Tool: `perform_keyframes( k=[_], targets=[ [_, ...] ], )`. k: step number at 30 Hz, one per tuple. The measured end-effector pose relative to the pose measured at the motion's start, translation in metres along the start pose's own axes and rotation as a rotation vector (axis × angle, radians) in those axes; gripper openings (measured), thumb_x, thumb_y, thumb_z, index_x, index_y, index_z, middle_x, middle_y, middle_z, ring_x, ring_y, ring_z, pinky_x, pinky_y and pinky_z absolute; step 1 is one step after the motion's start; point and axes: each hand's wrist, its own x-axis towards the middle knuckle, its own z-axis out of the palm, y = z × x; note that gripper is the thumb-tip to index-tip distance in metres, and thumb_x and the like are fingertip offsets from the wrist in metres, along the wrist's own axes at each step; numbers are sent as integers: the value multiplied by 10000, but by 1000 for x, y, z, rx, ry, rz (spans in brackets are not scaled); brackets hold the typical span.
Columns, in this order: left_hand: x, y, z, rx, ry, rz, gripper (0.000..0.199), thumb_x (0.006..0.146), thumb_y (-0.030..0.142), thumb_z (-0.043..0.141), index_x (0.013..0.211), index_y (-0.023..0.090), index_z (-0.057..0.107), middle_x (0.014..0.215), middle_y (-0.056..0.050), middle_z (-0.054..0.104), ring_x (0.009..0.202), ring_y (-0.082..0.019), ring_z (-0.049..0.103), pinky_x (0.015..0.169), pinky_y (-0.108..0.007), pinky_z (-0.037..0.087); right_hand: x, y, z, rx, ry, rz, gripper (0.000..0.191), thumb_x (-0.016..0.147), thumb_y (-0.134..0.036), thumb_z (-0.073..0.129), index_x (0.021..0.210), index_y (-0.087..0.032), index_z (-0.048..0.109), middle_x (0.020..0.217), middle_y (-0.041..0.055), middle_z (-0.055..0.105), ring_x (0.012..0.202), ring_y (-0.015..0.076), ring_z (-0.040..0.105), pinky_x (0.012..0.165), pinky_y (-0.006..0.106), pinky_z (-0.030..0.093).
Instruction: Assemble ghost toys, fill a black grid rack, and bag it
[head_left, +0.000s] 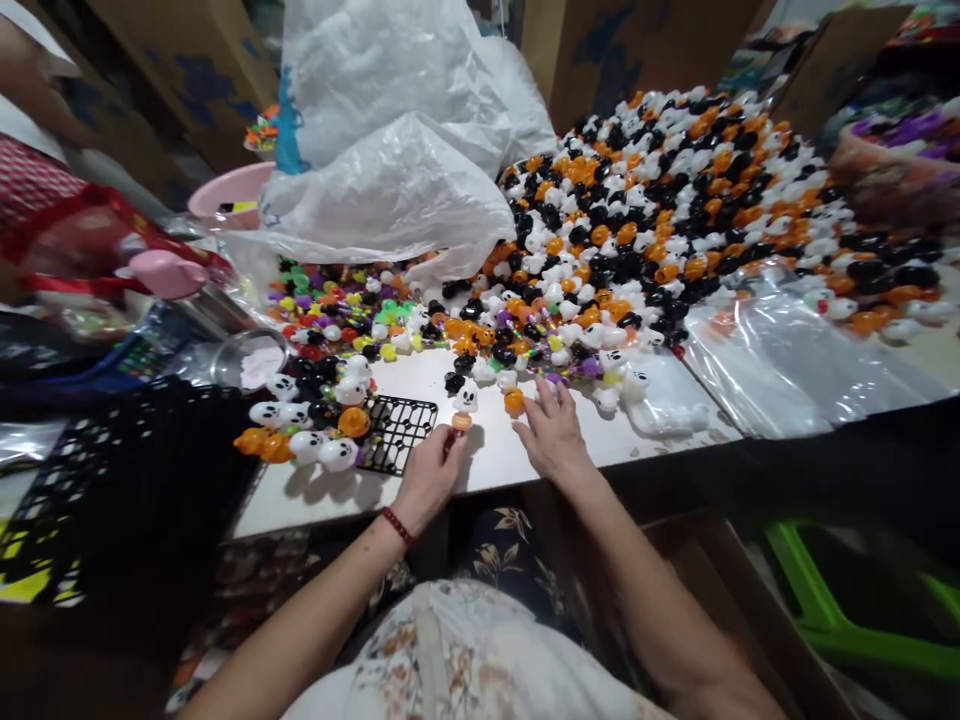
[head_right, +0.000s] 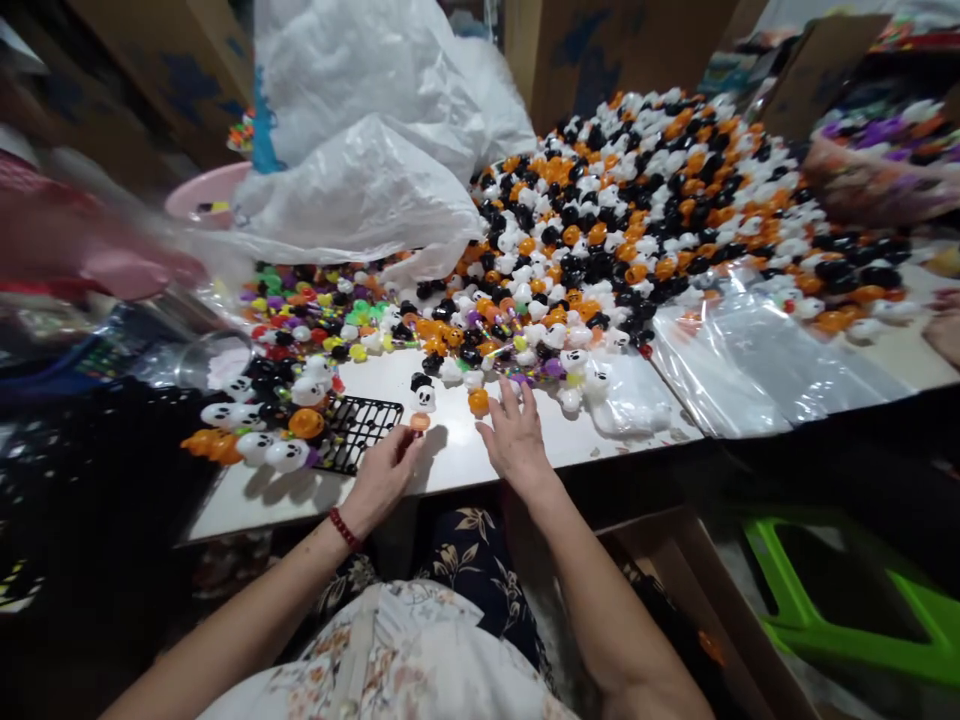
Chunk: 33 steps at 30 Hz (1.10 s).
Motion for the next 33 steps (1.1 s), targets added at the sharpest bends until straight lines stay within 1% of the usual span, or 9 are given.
perform_keyframes(
  k=[5,10,13,15,19,23,26,30,33],
  targets=[
    [-18,2,7,-546,-107,-189,257,869,467,536,836,214,505,646,40,530,549,-127,545,525,-244,438,40,-6,14,76,-4,-30,303,939,-258,505,1202,-142,600,1520,149,353,1408,333,247,1105,563,310],
    [-27,5,3,-758,-67,-261,269,806,431,629,887,210,501,763,30,556,607,-117,588,574,-253,501,28,-41,5,290,131,12,274,952,-301,507,1150,-163,636,1288,160,572,1231,297,468,1032,497,400],
    [-26,4,4,-712,7,-284,215,792,375,630,845,207,507,767,29,561,637,-120,572,614,-273,521,12,-71,-1,626,-27,44,238,904,-388,596,1004,-187,677,969,88,640,914,217,595,813,342,511],
    [-25,5,5,-594,57,-254,128,793,293,609,831,205,524,773,17,592,690,-135,583,651,-274,513,6,-87,-1,782,-176,134,226,864,-412,637,871,-190,679,826,41,609,745,178,583,668,290,497],
    [-29,10,-1,-330,65,-202,123,808,224,582,927,202,562,853,-10,648,768,-154,613,711,-285,505,7,-99,8,987,-311,314,230,829,-406,639,809,-180,677,769,20,614,709,171,580,668,290,481],
    [-51,17,-32,-197,-14,-82,300,882,270,559,1177,211,549,1002,-40,672,812,-154,646,745,-296,531,14,-99,18,1160,-366,386,288,807,-449,657,900,-180,692,850,29,669,754,175,605,692,284,483],
    [-62,19,-72,-16,101,135,203,936,254,505,1103,209,611,1031,-58,680,914,-163,650,815,-298,531,21,-103,19,1178,-442,401,312,851,-464,603,966,-182,673,754,-3,653,633,143,566,607,257,449],
    [-47,12,-123,313,391,384,241,917,189,542,1151,200,601,1098,-77,659,1032,-187,619,947,-347,497,40,-111,12,893,-438,141,266,900,-422,559,837,-193,679,647,-25,604,588,134,518,570,242,371],
    [-26,3,-143,427,400,430,285,922,179,530,1203,194,578,1159,-88,631,1087,-196,593,977,-368,488,55,-113,9,625,-296,-44,261,959,-353,491,902,-197,693,754,26,651,726,176,562,678,271,397]
  ],
)
